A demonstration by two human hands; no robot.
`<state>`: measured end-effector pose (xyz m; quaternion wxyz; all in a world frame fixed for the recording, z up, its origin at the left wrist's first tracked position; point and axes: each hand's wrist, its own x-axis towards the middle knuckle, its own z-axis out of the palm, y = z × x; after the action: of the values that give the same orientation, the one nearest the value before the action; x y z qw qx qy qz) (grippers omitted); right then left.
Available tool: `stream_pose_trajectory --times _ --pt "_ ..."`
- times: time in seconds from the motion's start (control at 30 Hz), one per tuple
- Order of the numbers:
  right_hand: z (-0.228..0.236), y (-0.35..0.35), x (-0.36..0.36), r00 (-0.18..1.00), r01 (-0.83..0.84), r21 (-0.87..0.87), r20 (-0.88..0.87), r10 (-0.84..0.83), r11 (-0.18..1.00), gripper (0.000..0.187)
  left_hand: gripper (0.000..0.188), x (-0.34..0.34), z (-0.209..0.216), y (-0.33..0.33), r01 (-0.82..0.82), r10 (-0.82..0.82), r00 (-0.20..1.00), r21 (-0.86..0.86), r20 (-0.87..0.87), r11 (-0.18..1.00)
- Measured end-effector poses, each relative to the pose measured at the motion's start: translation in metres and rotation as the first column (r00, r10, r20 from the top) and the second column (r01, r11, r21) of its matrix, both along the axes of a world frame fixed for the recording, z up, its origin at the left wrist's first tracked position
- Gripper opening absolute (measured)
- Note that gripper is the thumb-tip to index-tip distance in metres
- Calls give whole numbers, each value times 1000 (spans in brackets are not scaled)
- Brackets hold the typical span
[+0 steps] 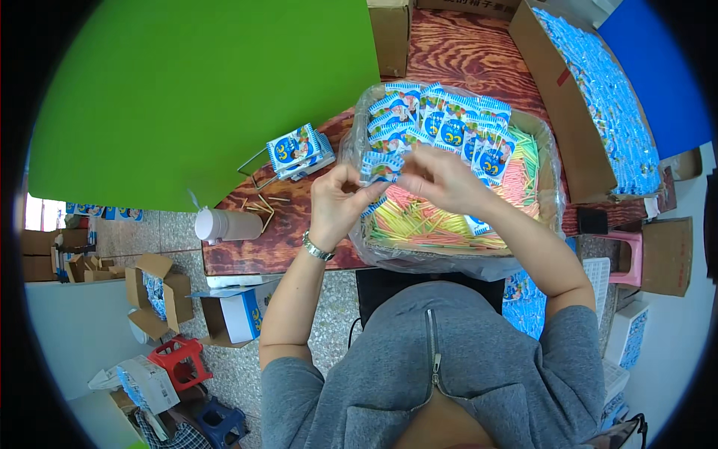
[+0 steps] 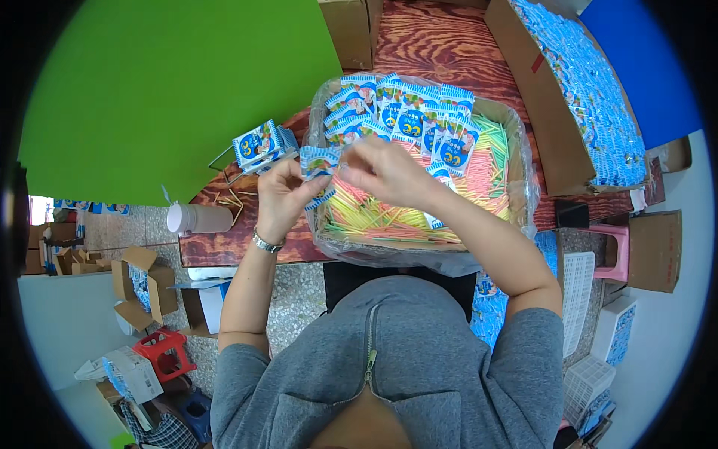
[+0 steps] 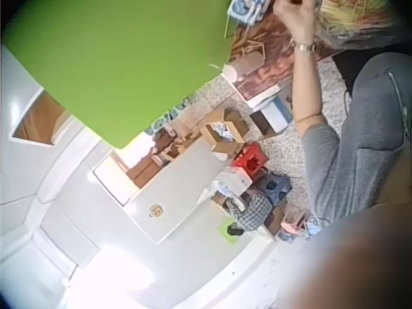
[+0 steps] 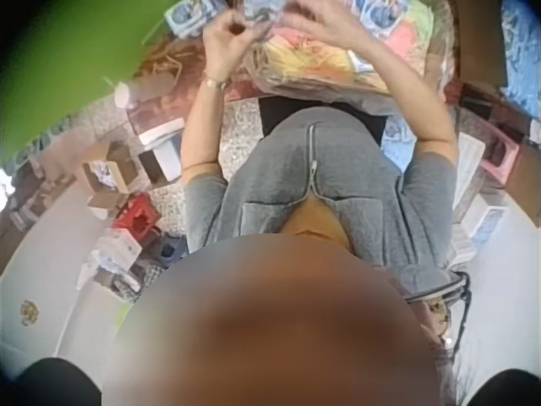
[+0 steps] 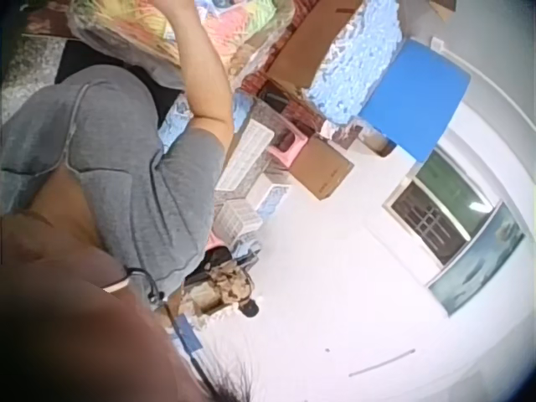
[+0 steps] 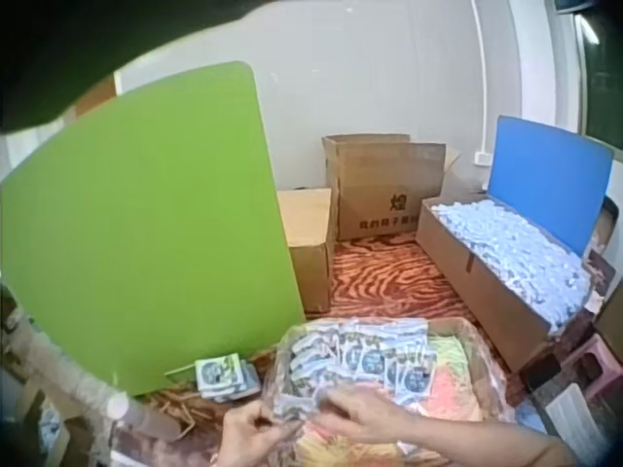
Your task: Packing and organizing small blue pouches into a plastic bin.
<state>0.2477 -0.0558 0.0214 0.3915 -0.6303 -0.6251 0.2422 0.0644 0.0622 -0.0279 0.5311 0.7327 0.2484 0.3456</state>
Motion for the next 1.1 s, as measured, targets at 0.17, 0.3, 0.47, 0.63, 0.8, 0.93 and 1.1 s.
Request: stream_pose_trajectory --times 0.17,0.3,0.47,0.63,0.8,0.93,1.1 --pt "-66 -19 -15 882 -130 -506 334 333 853 33 31 -3 0 4 14 -15 1000 -24 -21 1000" --pt "-62 -15 -26 878 -66 -608 341 335 791 39 31 -3 -2 2 15 -16 999 -12 -52 1000" --pt "-70 -17 -28 876 -64 -600 349 333 797 38 30 3 -4 1 26 -26 999 -12 -45 1000" --pt "-82 -22 -33 887 -70 -571 340 313 818 40 30 5 -5 2 26 -25 999 26 -40 999" --pt "-66 -28 -26 896 -75 -574 321 307 816 35 30 6 3 4 17 -11 997 83 -70 996" --pt "-56 -35 -12 838 -111 -392 457 298 913 34 31 7 3 4 10 -7 998 54 -69 998" --pt "-42 -42 16 965 -192 -469 -250 79 862 35 26 10 10 -1 26 -4 992 163 -129 986"
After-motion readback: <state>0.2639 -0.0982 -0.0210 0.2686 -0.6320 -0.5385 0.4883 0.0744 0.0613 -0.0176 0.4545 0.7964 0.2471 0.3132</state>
